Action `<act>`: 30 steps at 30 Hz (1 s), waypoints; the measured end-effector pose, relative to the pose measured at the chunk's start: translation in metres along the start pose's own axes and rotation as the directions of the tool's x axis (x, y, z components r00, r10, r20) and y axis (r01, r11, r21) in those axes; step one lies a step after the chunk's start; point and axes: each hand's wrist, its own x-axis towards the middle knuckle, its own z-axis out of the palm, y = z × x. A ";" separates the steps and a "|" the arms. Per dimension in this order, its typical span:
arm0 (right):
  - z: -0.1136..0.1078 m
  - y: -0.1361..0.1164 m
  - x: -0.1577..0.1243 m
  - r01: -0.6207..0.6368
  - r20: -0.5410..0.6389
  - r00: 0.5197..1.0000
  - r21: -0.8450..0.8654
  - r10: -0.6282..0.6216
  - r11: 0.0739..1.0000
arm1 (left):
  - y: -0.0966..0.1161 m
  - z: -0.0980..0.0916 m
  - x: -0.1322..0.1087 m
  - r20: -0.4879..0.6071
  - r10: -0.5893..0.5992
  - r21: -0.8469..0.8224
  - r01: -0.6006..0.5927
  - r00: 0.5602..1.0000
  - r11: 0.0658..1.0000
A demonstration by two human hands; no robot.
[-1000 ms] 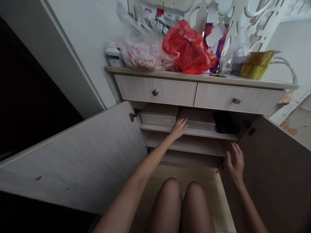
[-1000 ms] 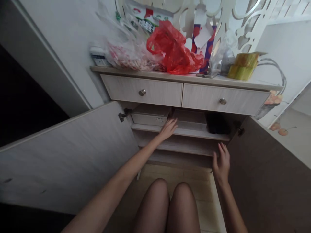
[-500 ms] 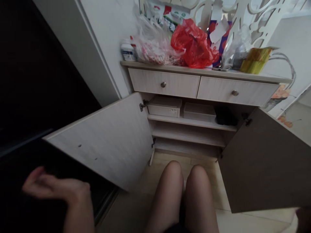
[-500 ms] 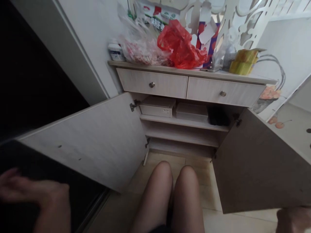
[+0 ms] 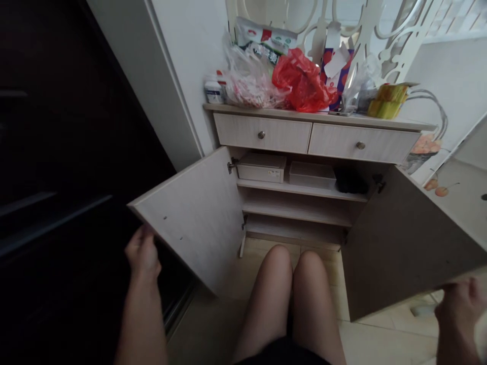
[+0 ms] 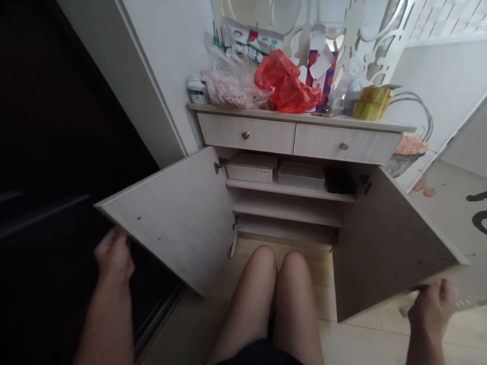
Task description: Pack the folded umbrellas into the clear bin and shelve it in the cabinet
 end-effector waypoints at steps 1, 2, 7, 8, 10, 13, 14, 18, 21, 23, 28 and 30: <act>0.005 0.000 -0.010 -0.030 0.016 0.999 0.038 0.030 0.999 | 0.001 0.000 -0.008 0.013 0.004 0.015 -0.004 1.000 1.000; 0.011 -0.001 -0.019 -0.051 0.048 0.998 0.064 0.048 0.997 | 0.002 0.001 -0.017 0.030 0.014 0.027 -0.015 0.999 1.000; 0.038 -0.023 -0.057 0.064 0.271 0.960 0.012 -0.064 0.998 | 0.005 0.020 -0.067 0.254 0.094 0.061 -0.113 0.963 0.992; 0.045 -0.029 -0.062 0.094 0.313 0.945 0.014 -0.094 0.995 | 0.006 0.028 -0.077 0.308 0.104 0.060 -0.128 0.946 0.990; 0.061 -0.043 -0.072 0.134 0.392 0.910 0.036 -0.137 0.990 | 0.009 0.046 -0.098 0.411 0.128 0.032 -0.155 0.903 0.987; 0.092 -0.065 -0.086 0.150 0.475 0.864 0.069 -0.165 0.986 | 0.014 0.080 -0.129 0.539 0.179 -0.041 -0.186 0.823 0.982; 0.105 -0.072 -0.091 0.149 0.491 0.854 0.080 -0.169 0.986 | 0.016 0.093 -0.138 0.571 0.197 -0.061 -0.198 0.797 0.978; 0.160 -0.092 -0.109 0.131 0.560 0.809 0.120 -0.176 0.984 | 0.023 0.149 -0.173 0.654 0.254 -0.074 -0.273 0.713 0.959; 0.201 -0.102 -0.119 0.168 0.591 0.785 0.087 -0.186 0.982 | 0.027 0.190 -0.191 0.699 0.270 -0.052 -0.329 0.663 0.943; 0.225 -0.107 -0.123 0.213 0.590 0.782 0.046 -0.199 0.976 | 0.031 0.213 -0.197 0.723 0.285 -0.039 -0.374 0.630 0.927; 0.265 -0.113 -0.124 0.287 0.606 0.767 -0.028 -0.212 0.958 | 0.041 0.253 -0.197 0.802 0.249 0.029 -0.451 0.543 0.892; 0.277 -0.114 -0.122 0.310 0.620 0.758 -0.068 -0.204 0.948 | 0.046 0.263 -0.197 0.824 0.234 0.057 -0.488 0.515 0.871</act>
